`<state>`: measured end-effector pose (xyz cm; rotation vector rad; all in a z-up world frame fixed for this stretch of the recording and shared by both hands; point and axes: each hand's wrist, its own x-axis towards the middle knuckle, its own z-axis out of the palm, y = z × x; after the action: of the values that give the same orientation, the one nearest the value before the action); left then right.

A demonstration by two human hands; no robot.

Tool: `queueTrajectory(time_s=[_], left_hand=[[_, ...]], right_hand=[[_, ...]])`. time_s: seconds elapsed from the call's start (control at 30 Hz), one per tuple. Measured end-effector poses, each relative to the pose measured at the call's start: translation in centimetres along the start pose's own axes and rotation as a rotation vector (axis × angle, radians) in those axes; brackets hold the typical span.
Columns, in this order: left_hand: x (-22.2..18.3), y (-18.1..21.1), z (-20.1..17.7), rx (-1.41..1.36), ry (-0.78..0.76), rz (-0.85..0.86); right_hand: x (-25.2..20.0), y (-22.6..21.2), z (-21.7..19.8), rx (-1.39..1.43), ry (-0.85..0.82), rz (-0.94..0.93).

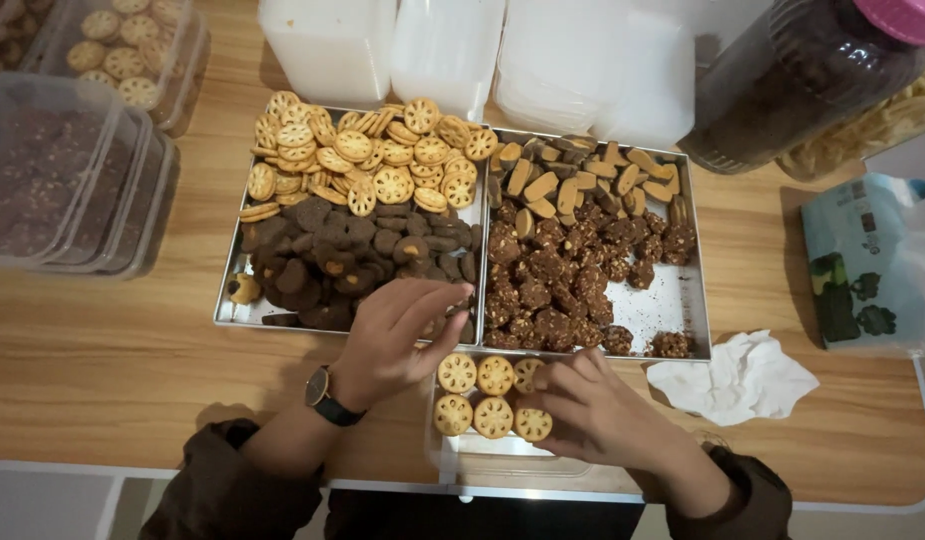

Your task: Assembling sandwich cookies by picking them from a tray and placing them into a plastic container.

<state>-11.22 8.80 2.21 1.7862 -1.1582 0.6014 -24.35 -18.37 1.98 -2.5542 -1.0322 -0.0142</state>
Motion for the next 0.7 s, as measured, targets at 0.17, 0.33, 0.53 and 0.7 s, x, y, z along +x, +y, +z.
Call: queueTrajectory(time_s=[0.17,0.33,0.53,0.7], left_hand=[[-0.1,0.0,-0.1,0.020,-0.005,-0.013],[0.2,-0.1,-0.3,0.036,0.009,-0.002],[0.2,-0.6,-0.2,0.035,0.033,0.014],[0.8,-0.2,-0.9,0.017,0.049,0.004]], right_hand=[[0.3,-0.4,-0.8,0.000,0.001,-0.010],[-0.1,-0.1,-1.2,0.000,-0.013,0.001],[0.0,-0.1,-1.4,-0.008,0.008,0.016],[0.7,-0.5,-2.3,-0.010,0.039,-0.110]])
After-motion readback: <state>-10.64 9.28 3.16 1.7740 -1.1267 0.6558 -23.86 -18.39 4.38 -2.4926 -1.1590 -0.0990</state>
